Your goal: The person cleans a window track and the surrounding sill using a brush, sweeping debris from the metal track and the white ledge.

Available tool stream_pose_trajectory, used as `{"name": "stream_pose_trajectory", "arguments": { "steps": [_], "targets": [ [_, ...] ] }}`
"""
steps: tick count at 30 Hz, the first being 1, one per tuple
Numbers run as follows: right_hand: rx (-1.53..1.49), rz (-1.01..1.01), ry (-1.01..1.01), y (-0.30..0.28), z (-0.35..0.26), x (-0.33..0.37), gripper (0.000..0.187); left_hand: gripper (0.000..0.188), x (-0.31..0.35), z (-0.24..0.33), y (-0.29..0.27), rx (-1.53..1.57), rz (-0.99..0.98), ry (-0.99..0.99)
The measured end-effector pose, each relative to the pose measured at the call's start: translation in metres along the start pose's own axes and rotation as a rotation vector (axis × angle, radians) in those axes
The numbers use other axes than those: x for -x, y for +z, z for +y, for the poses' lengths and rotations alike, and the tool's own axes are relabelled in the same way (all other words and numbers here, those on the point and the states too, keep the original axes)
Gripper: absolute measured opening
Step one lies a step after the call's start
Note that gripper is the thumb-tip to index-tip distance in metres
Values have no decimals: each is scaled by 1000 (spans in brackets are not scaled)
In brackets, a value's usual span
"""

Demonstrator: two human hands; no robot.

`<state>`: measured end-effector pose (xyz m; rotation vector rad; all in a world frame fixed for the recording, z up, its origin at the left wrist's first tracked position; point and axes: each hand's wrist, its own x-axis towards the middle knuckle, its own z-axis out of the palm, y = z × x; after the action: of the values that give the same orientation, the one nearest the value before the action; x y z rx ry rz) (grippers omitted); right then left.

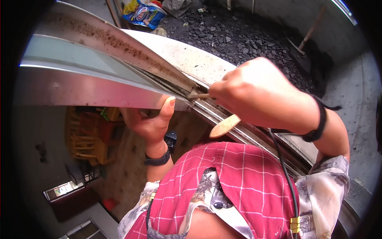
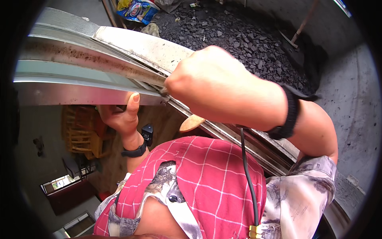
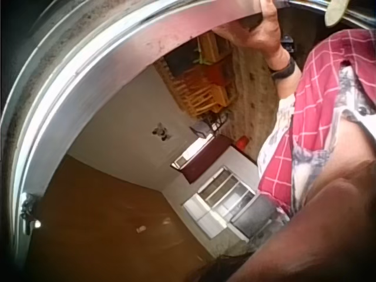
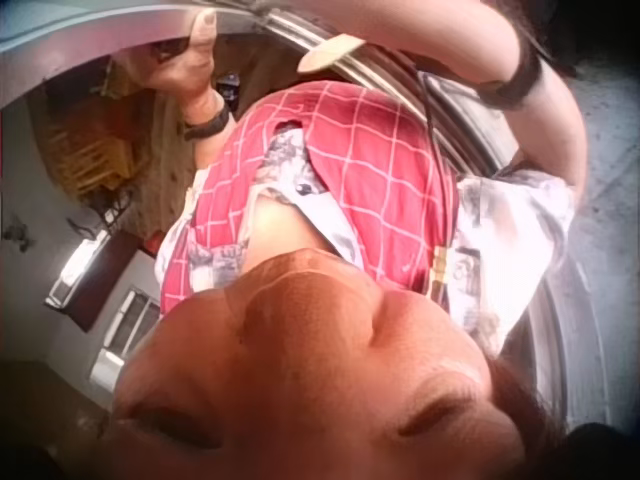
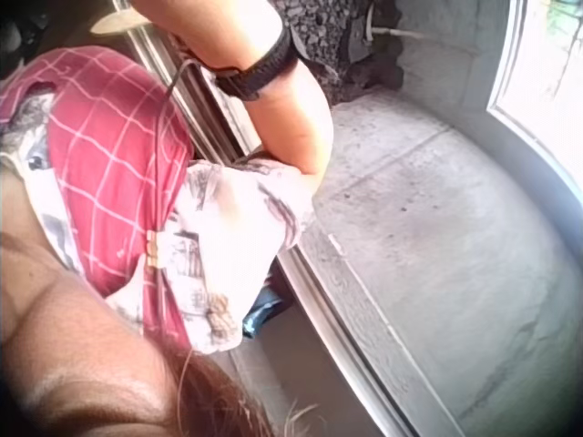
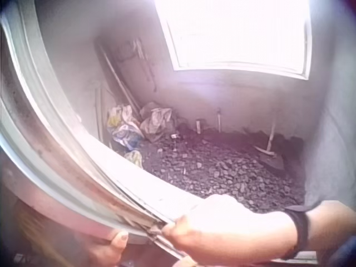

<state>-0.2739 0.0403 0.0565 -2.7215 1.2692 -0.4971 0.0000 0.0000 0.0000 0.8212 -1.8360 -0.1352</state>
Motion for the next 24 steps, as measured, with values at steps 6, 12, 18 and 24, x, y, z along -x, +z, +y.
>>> {"name": "stream_pose_trajectory", "arguments": {
  "steps": [6,12,18,24],
  "targets": [
    [50,-123,-60,17,4,2,10,65,8,11,17,32,71,-98],
    [-25,-223,-38,-29,3,33,4,62,10,15,14,40,43,-65],
    [-53,-22,-13,-7,2,18,5,60,11,15,17,57,50,-55],
    [94,-233,-45,6,0,17,8,52,10,11,20,67,83,-73]
  ]
}}
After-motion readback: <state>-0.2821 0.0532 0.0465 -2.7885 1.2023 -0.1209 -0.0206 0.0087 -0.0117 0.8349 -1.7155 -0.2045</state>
